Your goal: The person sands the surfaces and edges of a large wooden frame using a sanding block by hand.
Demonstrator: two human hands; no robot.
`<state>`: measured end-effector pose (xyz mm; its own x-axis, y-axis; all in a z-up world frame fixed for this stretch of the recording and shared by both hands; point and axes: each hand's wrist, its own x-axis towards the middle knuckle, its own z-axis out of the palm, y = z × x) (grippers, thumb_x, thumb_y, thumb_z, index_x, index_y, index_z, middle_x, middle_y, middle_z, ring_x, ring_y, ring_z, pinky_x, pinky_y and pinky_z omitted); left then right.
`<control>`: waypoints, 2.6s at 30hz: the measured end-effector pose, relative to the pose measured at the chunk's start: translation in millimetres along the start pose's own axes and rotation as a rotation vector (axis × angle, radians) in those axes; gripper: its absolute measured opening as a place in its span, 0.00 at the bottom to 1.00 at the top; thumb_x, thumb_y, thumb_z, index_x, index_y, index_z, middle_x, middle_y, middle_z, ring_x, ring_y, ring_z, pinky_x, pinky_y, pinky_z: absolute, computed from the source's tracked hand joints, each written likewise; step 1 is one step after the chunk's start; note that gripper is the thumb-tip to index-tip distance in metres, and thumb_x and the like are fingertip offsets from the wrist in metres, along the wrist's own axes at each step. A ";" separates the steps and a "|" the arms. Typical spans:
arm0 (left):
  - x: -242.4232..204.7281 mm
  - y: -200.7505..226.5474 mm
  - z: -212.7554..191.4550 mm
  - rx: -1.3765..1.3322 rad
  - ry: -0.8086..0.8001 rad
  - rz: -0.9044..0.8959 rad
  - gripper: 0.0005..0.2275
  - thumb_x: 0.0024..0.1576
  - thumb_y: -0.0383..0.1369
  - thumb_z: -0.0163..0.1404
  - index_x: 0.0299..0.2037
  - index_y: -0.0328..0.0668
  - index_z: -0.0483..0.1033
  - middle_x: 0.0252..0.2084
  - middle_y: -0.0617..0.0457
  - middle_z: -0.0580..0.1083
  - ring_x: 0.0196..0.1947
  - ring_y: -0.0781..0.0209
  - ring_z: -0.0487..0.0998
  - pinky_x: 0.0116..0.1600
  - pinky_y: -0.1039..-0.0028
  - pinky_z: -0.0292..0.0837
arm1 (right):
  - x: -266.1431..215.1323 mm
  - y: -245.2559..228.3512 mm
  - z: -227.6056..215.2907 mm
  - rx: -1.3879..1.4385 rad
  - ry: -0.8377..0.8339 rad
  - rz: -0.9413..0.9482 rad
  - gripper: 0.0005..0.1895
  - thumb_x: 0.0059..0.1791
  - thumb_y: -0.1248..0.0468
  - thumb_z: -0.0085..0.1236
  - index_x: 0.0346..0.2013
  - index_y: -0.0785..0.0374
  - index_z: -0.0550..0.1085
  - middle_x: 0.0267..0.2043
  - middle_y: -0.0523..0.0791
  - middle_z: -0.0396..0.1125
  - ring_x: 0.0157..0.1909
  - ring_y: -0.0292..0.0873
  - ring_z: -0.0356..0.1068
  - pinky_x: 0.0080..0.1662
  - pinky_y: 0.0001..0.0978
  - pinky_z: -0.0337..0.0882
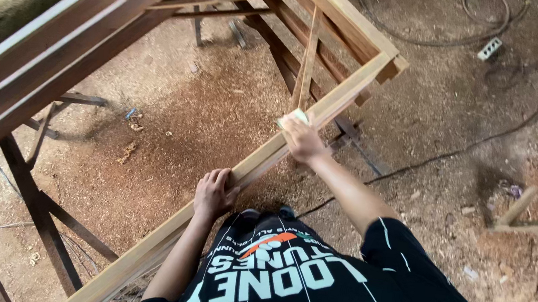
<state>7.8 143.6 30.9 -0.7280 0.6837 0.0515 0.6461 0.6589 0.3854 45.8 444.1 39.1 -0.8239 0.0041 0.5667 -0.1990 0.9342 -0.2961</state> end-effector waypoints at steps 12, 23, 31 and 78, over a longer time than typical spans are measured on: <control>4.7 -4.7 5.6 -0.002 -0.166 -0.046 0.30 0.48 0.43 0.53 0.61 0.44 0.59 0.53 0.48 0.68 0.53 0.51 0.68 0.54 0.62 0.64 | -39.3 -23.5 2.0 0.307 -0.216 0.057 0.18 0.53 0.71 0.38 0.54 0.62 0.74 0.61 0.53 0.66 0.68 0.52 0.52 0.67 0.49 0.41; 12.6 -16.8 15.6 0.021 -0.168 0.019 0.33 0.49 0.54 0.51 0.61 0.45 0.58 0.49 0.46 0.68 0.48 0.51 0.70 0.47 0.62 0.67 | 24.0 -46.4 7.4 0.295 -0.286 0.616 0.07 0.52 0.64 0.44 0.38 0.60 0.71 0.46 0.44 0.65 0.60 0.47 0.56 0.64 0.44 0.56; 11.4 -11.2 6.1 0.034 -0.184 0.066 0.34 0.51 0.54 0.49 0.61 0.41 0.57 0.48 0.45 0.68 0.47 0.51 0.70 0.48 0.62 0.67 | -4.5 -37.3 -35.0 0.323 -0.168 0.542 0.14 0.56 0.60 0.36 0.37 0.61 0.71 0.52 0.43 0.63 0.62 0.48 0.54 0.66 0.56 0.37; 75.4 44.8 46.5 -0.087 0.085 -0.007 0.28 0.55 0.48 0.46 0.60 0.41 0.57 0.55 0.44 0.63 0.62 0.48 0.56 0.63 0.54 0.44 | 5.5 1.8 -2.9 0.048 -0.205 0.036 0.14 0.56 0.61 0.34 0.37 0.60 0.71 0.39 0.45 0.67 0.46 0.39 0.64 0.55 0.38 0.68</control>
<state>-7.5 239.2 9.2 -0.7517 0.6475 0.1250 0.6212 0.6316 0.4639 42.5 446.8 43.9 -0.9206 -0.0397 0.3885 -0.1884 0.9165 -0.3528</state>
